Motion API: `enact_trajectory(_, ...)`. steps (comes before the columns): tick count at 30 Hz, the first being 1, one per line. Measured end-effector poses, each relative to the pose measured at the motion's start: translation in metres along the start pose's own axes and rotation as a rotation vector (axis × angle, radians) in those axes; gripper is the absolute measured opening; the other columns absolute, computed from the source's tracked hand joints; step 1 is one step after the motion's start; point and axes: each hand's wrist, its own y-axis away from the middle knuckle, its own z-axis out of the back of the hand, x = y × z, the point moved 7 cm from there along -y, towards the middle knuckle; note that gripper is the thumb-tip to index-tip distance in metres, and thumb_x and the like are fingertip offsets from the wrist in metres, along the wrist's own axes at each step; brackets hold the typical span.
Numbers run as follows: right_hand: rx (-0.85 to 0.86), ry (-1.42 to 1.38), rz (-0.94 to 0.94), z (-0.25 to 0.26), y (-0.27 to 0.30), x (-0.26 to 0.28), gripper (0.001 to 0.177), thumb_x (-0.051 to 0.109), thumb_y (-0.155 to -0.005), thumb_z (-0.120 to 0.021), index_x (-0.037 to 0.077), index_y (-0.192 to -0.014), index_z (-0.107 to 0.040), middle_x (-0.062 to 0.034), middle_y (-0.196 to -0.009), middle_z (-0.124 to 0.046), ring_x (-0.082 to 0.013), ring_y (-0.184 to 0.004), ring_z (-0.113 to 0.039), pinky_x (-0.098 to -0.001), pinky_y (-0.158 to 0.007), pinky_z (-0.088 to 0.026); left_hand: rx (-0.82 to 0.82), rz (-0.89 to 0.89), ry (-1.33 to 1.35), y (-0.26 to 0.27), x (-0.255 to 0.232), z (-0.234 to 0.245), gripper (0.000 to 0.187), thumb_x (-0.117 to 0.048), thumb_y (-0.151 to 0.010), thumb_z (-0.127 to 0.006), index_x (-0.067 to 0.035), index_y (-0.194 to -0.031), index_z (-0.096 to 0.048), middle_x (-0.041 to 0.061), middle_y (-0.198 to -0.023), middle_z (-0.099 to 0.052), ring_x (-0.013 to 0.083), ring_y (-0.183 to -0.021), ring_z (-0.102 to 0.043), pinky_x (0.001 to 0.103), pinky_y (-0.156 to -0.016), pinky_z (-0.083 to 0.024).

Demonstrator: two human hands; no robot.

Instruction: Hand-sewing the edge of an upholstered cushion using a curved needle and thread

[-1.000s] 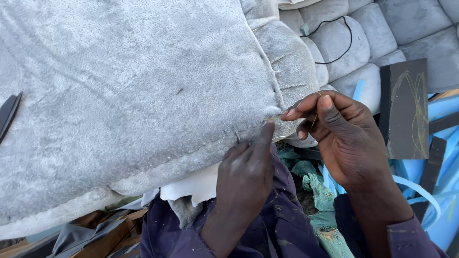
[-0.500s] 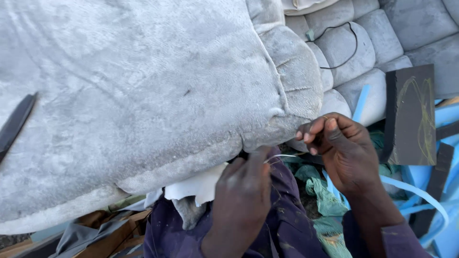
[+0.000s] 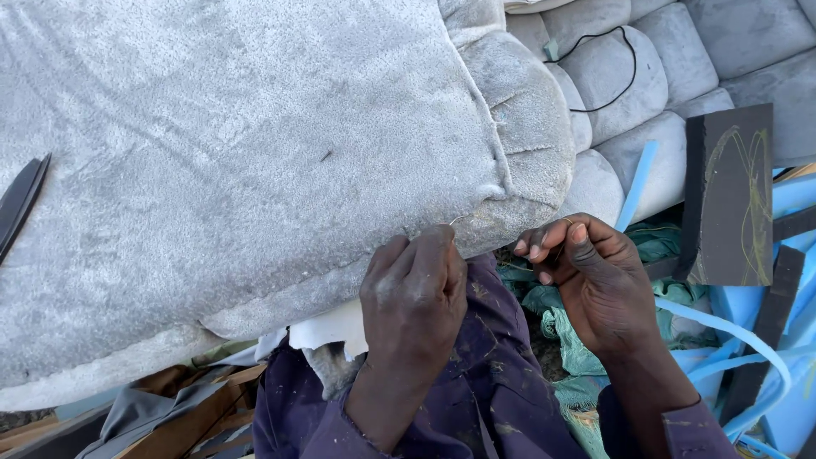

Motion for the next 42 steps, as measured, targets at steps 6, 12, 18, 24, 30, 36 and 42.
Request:
enact_trajectory(6, 0.003, 0.000, 0.005, -0.004, 0.008, -0.001, 0.038, 0.043, -0.131, -0.077, 0.009, -0.117, -0.085, -0.0118, -0.104, -0.086, -0.0333, -0.120, -0.088, -0.0312, -0.076, -0.055, 0.019, 0.053, -0.002, 0.006, -0.005, -0.011, 0.017, 0.002, -0.115, -0.078, -0.011, -0.124, -0.072, 0.007, -0.090, -0.071, 0.0375, -0.077, -0.064, 0.056, -0.081, -0.063)
enact_trajectory(12, 0.020, -0.034, -0.001, -0.008, 0.013, -0.006, 0.038, 0.042, -0.132, -0.076, 0.007, -0.118, -0.085, -0.0126, -0.105, -0.086, -0.0344, -0.123, -0.085, -0.0318, -0.080, -0.056, 0.021, 0.698, 0.517, 0.004, 0.011, -0.018, 0.013, -0.014, -0.126, -0.073, -0.014, -0.113, -0.076, -0.004, -0.071, -0.056, 0.0106, -0.059, -0.046, 0.043, -0.056, -0.039)
enact_trajectory(18, 0.019, -0.016, -0.020, -0.003, 0.014, -0.010, 0.039, 0.043, -0.132, -0.075, 0.009, -0.117, -0.085, -0.0119, -0.105, -0.085, -0.0339, -0.123, -0.086, -0.0317, -0.080, -0.057, -0.030, 0.824, 0.838, 0.018, 0.026, -0.050, 0.009, -0.019, -0.125, -0.081, -0.012, -0.120, -0.085, -0.003, -0.085, -0.065, 0.0114, -0.074, -0.055, 0.043, -0.069, -0.049)
enact_trajectory(24, -0.005, -0.063, -0.072, 0.011, 0.010, -0.024, 0.036, 0.043, -0.130, -0.080, 0.009, -0.118, -0.084, -0.0106, -0.108, -0.086, -0.0293, -0.124, -0.086, -0.0286, -0.080, -0.059, -0.136, 0.798, 0.837, 0.013, 0.018, -0.088, 0.007, -0.021, -0.118, -0.077, -0.016, -0.115, -0.081, 0.000, -0.090, -0.074, 0.0165, -0.082, -0.066, 0.045, -0.078, -0.055)
enact_trajectory(30, -0.004, -0.103, -0.105, 0.018, 0.008, -0.028, 0.030, 0.040, -0.139, -0.071, 0.014, -0.136, -0.085, -0.0075, -0.135, -0.088, -0.0244, -0.137, -0.084, -0.0404, -0.100, -0.065, -0.080, 0.772, 0.711, 0.004, -0.003, -0.072, 0.015, -0.028, -0.124, -0.073, -0.014, -0.118, -0.073, 0.011, -0.096, -0.081, 0.0364, -0.086, -0.085, 0.057, -0.076, -0.063)
enact_trajectory(36, -0.106, 0.167, 0.183, -0.025, 0.051, -0.019, 0.032, 0.024, -0.134, -0.066, -0.003, -0.135, -0.084, -0.0282, -0.153, -0.090, -0.0436, -0.154, -0.086, -0.0536, -0.128, -0.070, 0.137, 0.793, 0.465, 0.013, 0.007, -0.052, 0.024, -0.023, -0.113, -0.070, -0.015, -0.135, -0.074, 0.019, -0.111, -0.090, 0.0520, -0.105, -0.085, 0.068, -0.093, -0.059)
enact_trajectory(42, -0.213, 0.845, 0.251, -0.050, 0.088, -0.014, 0.030, 0.012, -0.121, -0.068, -0.001, -0.135, -0.091, -0.0233, -0.160, -0.087, -0.0368, -0.154, -0.081, -0.0495, -0.122, -0.067, 0.282, 0.368, 0.013, -0.022, -0.005, -0.097, 0.022, -0.015, -0.108, -0.079, -0.011, -0.128, -0.070, 0.019, -0.093, -0.090, 0.0526, -0.084, -0.088, 0.069, -0.070, -0.065)
